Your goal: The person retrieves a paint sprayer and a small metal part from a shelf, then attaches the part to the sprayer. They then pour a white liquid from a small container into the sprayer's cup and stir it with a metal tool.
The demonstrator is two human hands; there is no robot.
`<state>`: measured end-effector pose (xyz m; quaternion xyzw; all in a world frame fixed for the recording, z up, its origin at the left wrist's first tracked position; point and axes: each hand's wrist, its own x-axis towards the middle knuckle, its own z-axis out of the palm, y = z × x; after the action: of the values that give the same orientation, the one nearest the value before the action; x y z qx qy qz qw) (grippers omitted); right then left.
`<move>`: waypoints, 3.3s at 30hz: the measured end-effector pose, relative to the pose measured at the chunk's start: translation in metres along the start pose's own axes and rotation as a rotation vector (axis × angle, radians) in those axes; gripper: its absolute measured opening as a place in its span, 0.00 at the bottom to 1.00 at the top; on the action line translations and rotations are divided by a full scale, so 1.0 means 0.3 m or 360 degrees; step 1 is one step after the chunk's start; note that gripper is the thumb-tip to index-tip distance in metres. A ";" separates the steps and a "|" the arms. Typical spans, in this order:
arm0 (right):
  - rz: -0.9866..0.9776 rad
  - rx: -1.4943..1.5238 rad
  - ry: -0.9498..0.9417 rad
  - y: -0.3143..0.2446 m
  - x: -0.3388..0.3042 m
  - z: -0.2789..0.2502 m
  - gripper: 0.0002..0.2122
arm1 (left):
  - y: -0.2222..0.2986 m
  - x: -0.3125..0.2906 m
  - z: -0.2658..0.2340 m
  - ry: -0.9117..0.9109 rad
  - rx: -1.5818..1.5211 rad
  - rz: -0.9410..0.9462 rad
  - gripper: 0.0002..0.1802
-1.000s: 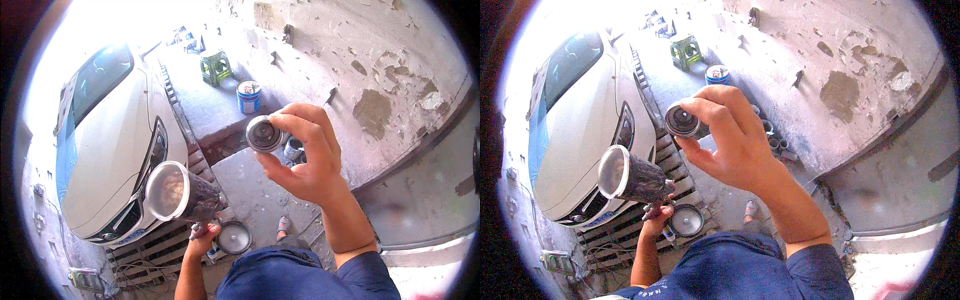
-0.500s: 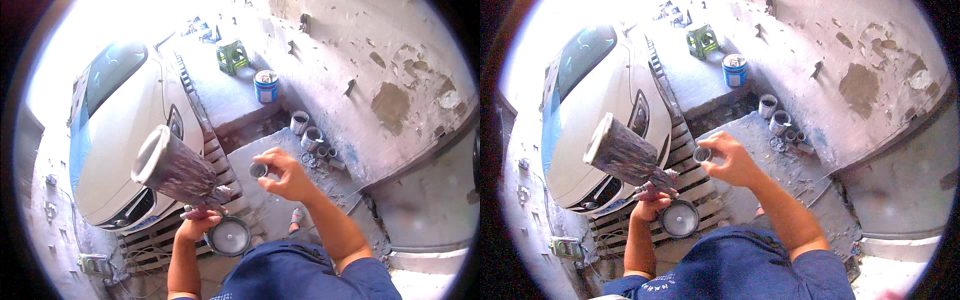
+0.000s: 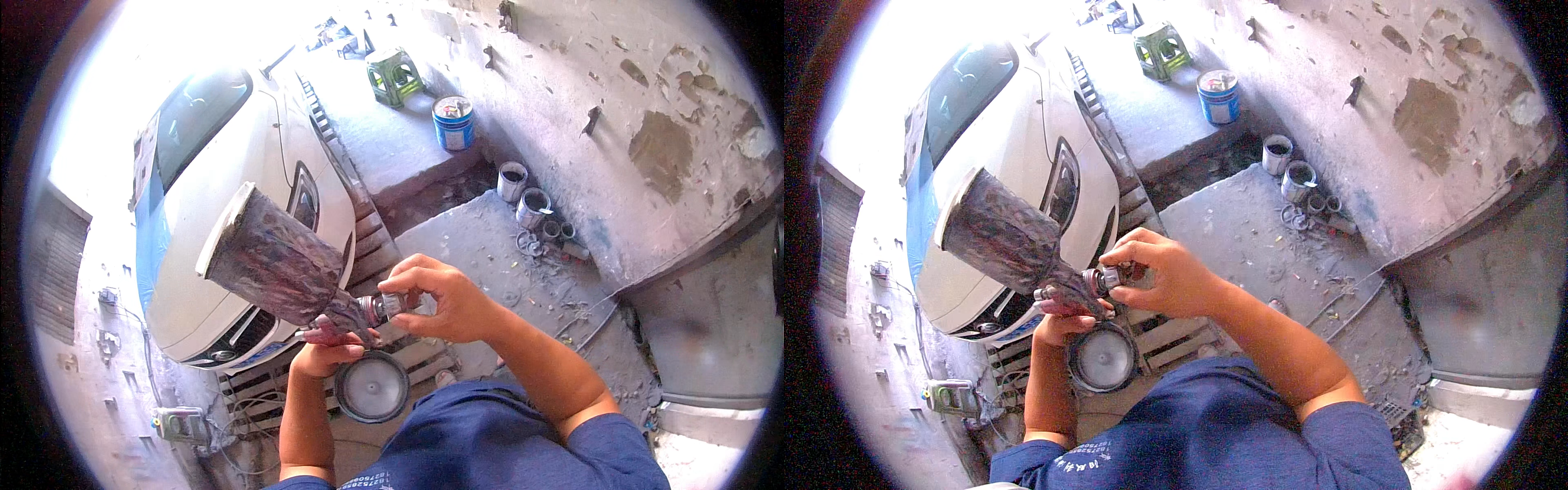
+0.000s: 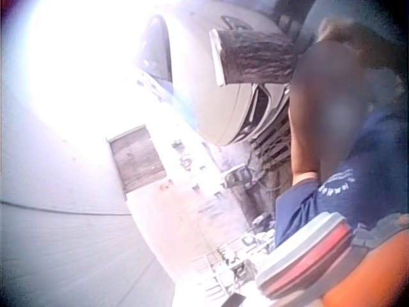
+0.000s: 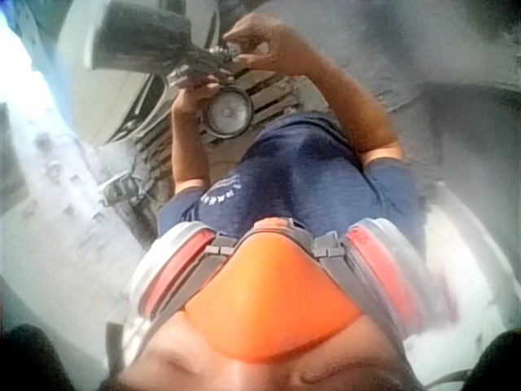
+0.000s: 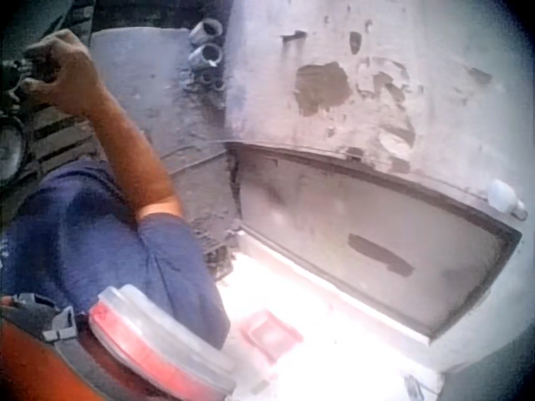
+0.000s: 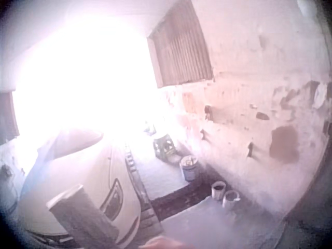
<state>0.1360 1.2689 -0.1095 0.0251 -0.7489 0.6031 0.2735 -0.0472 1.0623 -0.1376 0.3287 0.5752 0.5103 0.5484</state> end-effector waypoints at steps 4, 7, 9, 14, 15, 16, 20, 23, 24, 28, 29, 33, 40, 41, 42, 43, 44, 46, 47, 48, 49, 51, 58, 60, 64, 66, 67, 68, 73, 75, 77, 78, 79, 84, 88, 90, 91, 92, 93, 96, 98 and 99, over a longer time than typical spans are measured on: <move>-0.0090 0.0001 0.0059 -0.001 -0.004 0.027 0.19 | -0.009 0.018 0.012 -0.0050 -0.0057 0.0044 0.21; -0.0090 0.0010 0.0059 -0.002 -0.007 0.036 0.20 | -0.022 0.022 0.018 -0.0026 -0.0056 0.0064 0.21; -0.0056 0.0016 0.0076 -0.007 -0.009 0.042 0.20 | -0.026 0.022 0.020 -0.0019 -0.0071 0.0064 0.21; -0.0265 -0.0145 0.0145 0.012 -0.008 0.055 0.21 | -0.028 0.025 0.030 -0.0043 -0.0147 0.0063 0.21; -0.0303 -0.0176 0.0166 0.016 -0.007 0.054 0.20 | -0.027 0.024 0.027 -0.0040 -0.0138 0.0014 0.21; -0.0342 -0.0206 0.0187 0.019 -0.004 0.053 0.19 | -0.023 0.022 0.022 -0.0038 -0.0129 -0.0034 0.21; 0.0141 -0.0155 0.0103 -0.012 -0.005 0.041 0.16 | -0.040 0.021 0.017 -0.0063 -0.0056 0.0023 0.19; 0.0323 -0.0153 0.0155 0.000 0.000 0.052 0.16 | -0.034 0.034 0.033 -0.0004 0.0057 0.0004 0.21; 0.0350 -0.0140 0.0138 -0.003 0.000 0.053 0.15 | -0.021 0.031 0.042 0.0028 0.0092 -0.0032 0.21; 0.0234 0.0135 0.0128 0.004 -0.025 0.067 0.15 | -0.005 0.023 0.050 0.0046 0.0159 -0.0050 0.20; 0.0149 0.0259 0.0141 0.009 -0.032 0.067 0.15 | -0.012 0.024 0.038 0.0022 0.0158 -0.0023 0.21; 0.0509 -0.0002 -0.0147 0.004 -0.012 0.033 0.15 | -0.012 0.027 0.046 0.0030 0.0100 -0.0018 0.21; -0.0147 -0.0155 0.0059 -0.004 -0.014 0.040 0.18 | -0.009 0.009 0.034 0.0106 0.0098 -0.0185 0.24; 0.0048 -0.0102 0.0009 -0.009 -0.013 0.036 0.19 | 0.004 0.009 0.037 0.0099 0.0123 -0.0197 0.24; 0.0241 -0.0061 -0.0039 -0.018 -0.012 0.032 0.20 | 0.015 0.010 0.043 0.0082 0.0147 -0.0201 0.25; 0.0435 -0.0019 -0.0086 -0.027 -0.010 0.029 0.21 | 0.018 0.012 0.055 0.0099 0.0087 -0.0169 0.24; 0.0500 -0.0038 -0.0104 -0.035 -0.003 0.029 0.21 | 0.019 0.015 0.071 0.0116 0.0028 -0.0137 0.24; 0.0632 -0.0062 -0.0141 -0.049 0.015 0.030 0.21 | 0.011 0.017 0.071 0.0117 0.0014 -0.0068 0.24; 0.0372 -0.0103 -0.0041 -0.040 0.012 0.036 0.20 | -0.010 0.019 0.051 0.0099 0.0056 -0.0024 0.25; 0.0114 -0.0146 0.0059 -0.023 0.005 0.044 0.19 | -0.014 0.023 0.040 0.0077 0.0097 0.0021 0.25; -0.0145 -0.0189 0.0159 -0.015 0.001 0.046 0.18 | -0.009 0.021 0.030 0.0046 0.0130 -0.0012 0.22; -0.0088 -0.0184 0.0131 -0.022 -0.001 0.041 0.17 | 0.008 0.014 0.023 -0.0016 0.0193 -0.0079 0.16; 0.0584 -0.0067 0.0198 -0.027 0.011 0.039 0.13 | -0.045 0.020 0.045 0.0039 0.0301 -0.0047 0.21; 0.0503 0.0002 0.0124 -0.028 0.003 0.027 0.13 | -0.025 0.023 0.027 -0.0024 0.0343 -0.0163 0.21; 0.0160 -0.0192 -0.0054 -0.048 -0.018 0.010 0.15 | 0.005 0.021 0.056 0.0030 0.0084 -0.0033 0.15; 0.0086 -0.0366 -0.0083 -0.045 -0.012 0.014 0.19 | 0.006 0.024 0.047 -0.0009 0.0014 -0.0088 0.20; 0.0189 -0.0297 -0.0068 -0.038 -0.008 0.018 0.20 | 0.007 0.026 0.046 -0.0022 0.0018 -0.0072 0.20; 0.0292 -0.0228 -0.0052 -0.032 -0.005 0.024 0.20 | 0.015 0.028 0.050 -0.0036 0.0022 -0.0057 0.20; 0.0936 0.0188 -0.0156 -0.053 0.032 0.024 0.20 | 0.005 0.033 0.055 0.0045 0.0208 -0.0072 0.20; 0.1046 0.0308 -0.0274 -0.053 0.039 0.014 0.20 | -0.005 0.024 0.034 -0.0053 0.0202 -0.0067 0.19; 0.0220 -0.0110 -0.0051 -0.049 0.022 0.028 0.20 | -0.014 0.028 0.040 0.0000 0.0114 0.0018 0.18; -0.0197 -0.0306 0.0057 -0.045 0.016 0.036 0.20 | -0.014 0.026 0.044 0.0033 0.0071 0.0056 0.18; -0.0223 -0.0374 0.0061 -0.037 0.017 0.038 0.21 | -0.003 0.025 0.049 0.0044 0.0110 0.0038 0.19; 0.0521 -0.0077 -0.0078 -0.081 0.014 0.035 0.21 | -0.019 0.022 0.012 0.0044 0.0184 -0.0248 0.22; 0.0856 0.0163 -0.0111 -0.094 0.022 0.040 0.20 | -0.037 0.026 -0.001 0.0018 0.0197 -0.0161 0.26; 0.0775 0.0118 -0.0082 -0.089 0.019 0.045 0.20 | -0.032 0.035 0.020 0.0059 0.0209 0.0050 0.27; 0.0732 0.0076 -0.0048 -0.089 0.017 0.050 0.19 | -0.023 0.038 0.027 0.0038 0.0215 0.0048 0.28; 0.0689 0.0034 -0.0014 -0.090 0.015 0.056 0.19 | -0.012 0.041 0.034 0.0016 0.0219 0.0046 0.29; 0.0644 0.0004 0.0016 -0.090 0.013 0.068 0.18 | -0.004 0.035 0.036 0.0004 0.0229 0.0038 0.30; 0.0606 -0.0096 0.0010 -0.108 0.016 0.102 0.16 | -0.083 0.022 -0.037 -0.0040 0.0286 0.0083 0.29; 0.0821 0.0186 -0.0203 -0.125 0.037 0.095 0.16 | -0.156 0.023 -0.057 -0.0042 0.0194 0.0296 0.20; 0.0930 0.0320 -0.0297 -0.124 0.047 0.084 0.16 | -0.133 0.024 -0.038 -0.0101 0.0145 0.0287 0.21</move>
<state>0.1281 1.2400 -0.0731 -0.1089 -0.6828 0.7222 0.0150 -0.0523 1.0561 -0.1789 0.4197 0.5483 0.5202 0.5025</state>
